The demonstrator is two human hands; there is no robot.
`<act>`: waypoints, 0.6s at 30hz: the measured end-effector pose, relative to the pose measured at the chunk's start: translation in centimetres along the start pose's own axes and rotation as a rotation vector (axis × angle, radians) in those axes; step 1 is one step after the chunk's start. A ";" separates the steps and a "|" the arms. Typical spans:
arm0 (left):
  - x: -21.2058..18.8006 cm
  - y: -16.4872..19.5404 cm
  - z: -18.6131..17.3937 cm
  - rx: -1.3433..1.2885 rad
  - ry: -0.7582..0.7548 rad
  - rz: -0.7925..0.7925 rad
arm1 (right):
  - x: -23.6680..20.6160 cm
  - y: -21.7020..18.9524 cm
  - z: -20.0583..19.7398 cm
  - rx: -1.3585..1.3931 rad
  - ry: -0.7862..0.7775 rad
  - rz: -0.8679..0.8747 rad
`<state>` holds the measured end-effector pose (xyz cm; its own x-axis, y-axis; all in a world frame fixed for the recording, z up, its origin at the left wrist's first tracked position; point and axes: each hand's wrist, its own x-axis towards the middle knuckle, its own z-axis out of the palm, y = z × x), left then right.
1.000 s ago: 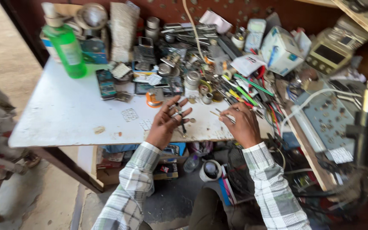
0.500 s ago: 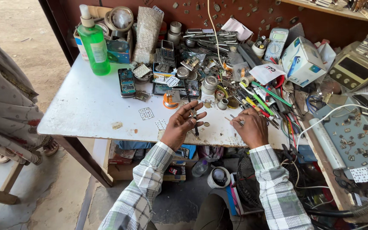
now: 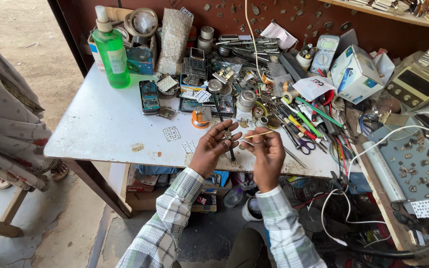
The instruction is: The person sits at a cluttered workbench and handles several mobile phones and circuit boards. They open a phone, remove the back cover, and inspect the internal components. They also use tweezers to manipulate small parts and connect a charging cable to a phone.
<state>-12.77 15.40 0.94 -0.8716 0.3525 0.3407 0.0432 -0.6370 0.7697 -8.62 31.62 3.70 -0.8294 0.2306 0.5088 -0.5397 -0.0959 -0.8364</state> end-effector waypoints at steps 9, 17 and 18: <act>0.1 -0.5 -0.2 0.061 0.047 0.014 | -0.9 0.4 2.9 -0.408 -0.042 -0.242; 0.0 -0.2 0.2 0.111 0.066 0.015 | -1.1 0.9 2.8 -0.424 -0.101 -0.347; 0.0 -0.1 0.3 0.121 0.072 0.012 | -1.1 0.9 2.8 -0.442 -0.099 -0.355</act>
<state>-12.67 15.66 1.00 -0.9031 0.2929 0.3139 0.1085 -0.5517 0.8269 -8.60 28.61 2.95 -0.6296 0.0810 0.7727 -0.6935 0.3897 -0.6060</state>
